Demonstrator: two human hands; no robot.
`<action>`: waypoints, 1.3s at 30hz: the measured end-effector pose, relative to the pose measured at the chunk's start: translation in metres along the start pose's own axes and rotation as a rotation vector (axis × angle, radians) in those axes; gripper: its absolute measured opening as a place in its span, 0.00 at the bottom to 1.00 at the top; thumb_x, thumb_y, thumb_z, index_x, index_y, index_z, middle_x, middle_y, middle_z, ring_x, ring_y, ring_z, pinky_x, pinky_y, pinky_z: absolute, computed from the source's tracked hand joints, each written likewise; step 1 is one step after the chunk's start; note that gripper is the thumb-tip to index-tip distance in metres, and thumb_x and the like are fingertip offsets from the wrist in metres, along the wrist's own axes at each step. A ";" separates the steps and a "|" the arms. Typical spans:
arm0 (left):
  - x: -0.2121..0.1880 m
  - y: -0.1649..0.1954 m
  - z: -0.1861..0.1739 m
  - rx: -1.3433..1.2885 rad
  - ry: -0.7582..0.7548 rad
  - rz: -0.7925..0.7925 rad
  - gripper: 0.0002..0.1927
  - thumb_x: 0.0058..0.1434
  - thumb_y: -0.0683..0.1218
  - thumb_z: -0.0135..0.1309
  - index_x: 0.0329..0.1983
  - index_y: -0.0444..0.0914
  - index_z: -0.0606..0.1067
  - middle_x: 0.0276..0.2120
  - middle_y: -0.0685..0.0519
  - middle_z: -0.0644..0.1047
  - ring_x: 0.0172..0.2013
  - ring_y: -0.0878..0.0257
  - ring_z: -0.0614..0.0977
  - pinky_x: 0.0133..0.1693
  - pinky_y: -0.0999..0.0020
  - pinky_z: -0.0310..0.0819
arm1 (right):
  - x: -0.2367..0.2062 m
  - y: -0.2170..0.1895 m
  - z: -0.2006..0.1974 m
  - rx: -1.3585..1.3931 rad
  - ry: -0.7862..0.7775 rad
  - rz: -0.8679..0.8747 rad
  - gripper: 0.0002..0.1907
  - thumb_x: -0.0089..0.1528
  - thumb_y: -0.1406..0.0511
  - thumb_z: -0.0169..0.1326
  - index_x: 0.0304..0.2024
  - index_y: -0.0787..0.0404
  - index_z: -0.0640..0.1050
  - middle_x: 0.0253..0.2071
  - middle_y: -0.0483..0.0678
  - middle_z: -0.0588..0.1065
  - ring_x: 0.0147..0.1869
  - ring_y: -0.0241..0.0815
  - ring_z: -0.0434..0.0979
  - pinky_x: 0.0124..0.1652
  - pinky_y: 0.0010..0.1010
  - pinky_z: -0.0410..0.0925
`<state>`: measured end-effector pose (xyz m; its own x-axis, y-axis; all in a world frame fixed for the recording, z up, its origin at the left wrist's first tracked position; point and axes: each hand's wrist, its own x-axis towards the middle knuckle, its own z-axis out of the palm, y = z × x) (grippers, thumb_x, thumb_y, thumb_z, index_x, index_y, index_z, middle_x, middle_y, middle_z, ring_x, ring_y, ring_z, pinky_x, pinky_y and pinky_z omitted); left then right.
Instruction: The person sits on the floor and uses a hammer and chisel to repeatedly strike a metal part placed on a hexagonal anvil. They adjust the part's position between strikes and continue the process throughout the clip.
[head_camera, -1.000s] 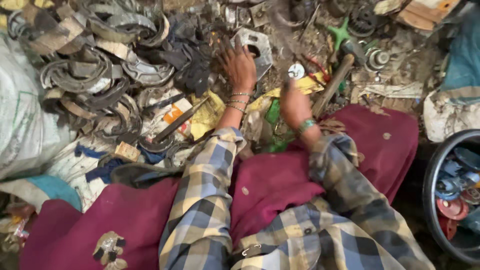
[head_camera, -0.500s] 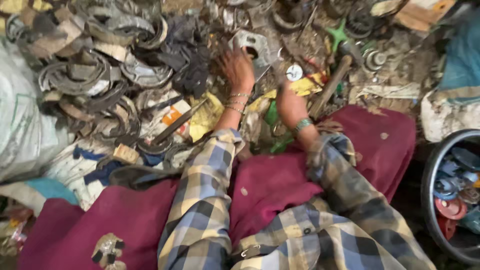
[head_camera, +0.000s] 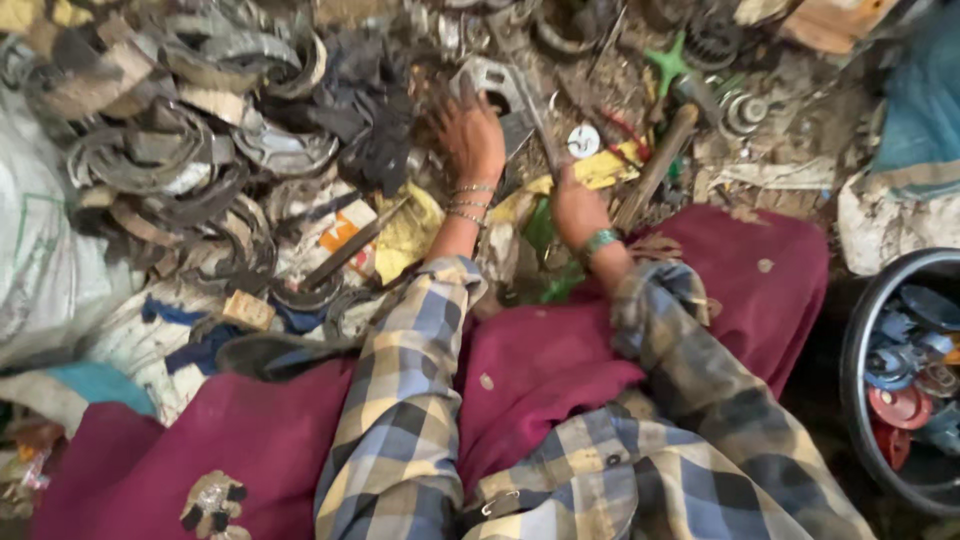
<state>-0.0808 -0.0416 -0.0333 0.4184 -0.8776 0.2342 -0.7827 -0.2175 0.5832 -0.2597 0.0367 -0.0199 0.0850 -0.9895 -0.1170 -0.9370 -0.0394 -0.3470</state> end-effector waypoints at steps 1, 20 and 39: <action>0.003 0.003 -0.004 -0.028 -0.034 -0.048 0.26 0.75 0.54 0.39 0.74 0.43 0.64 0.75 0.38 0.56 0.74 0.40 0.56 0.73 0.39 0.44 | 0.004 -0.003 -0.004 -0.047 -0.045 -0.030 0.19 0.69 0.62 0.48 0.56 0.70 0.67 0.31 0.68 0.77 0.34 0.69 0.78 0.35 0.58 0.70; 0.003 0.005 -0.009 -0.068 -0.016 -0.048 0.27 0.76 0.54 0.37 0.76 0.41 0.62 0.74 0.37 0.55 0.74 0.39 0.52 0.72 0.37 0.42 | -0.008 -0.006 -0.018 0.088 0.160 0.071 0.24 0.67 0.58 0.53 0.57 0.68 0.69 0.34 0.69 0.77 0.37 0.72 0.77 0.38 0.61 0.69; -0.003 -0.005 -0.003 -0.010 0.120 -0.020 0.25 0.76 0.56 0.36 0.71 0.43 0.65 0.69 0.35 0.65 0.71 0.37 0.62 0.69 0.39 0.55 | -0.011 0.020 -0.017 0.577 0.570 -0.152 0.18 0.75 0.65 0.51 0.61 0.71 0.66 0.40 0.65 0.75 0.38 0.62 0.76 0.38 0.51 0.70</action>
<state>-0.0770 -0.0367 -0.0343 0.4863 -0.8156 0.3137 -0.7694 -0.2294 0.5962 -0.2850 0.0442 -0.0092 -0.1335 -0.9041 0.4060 -0.5948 -0.2546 -0.7625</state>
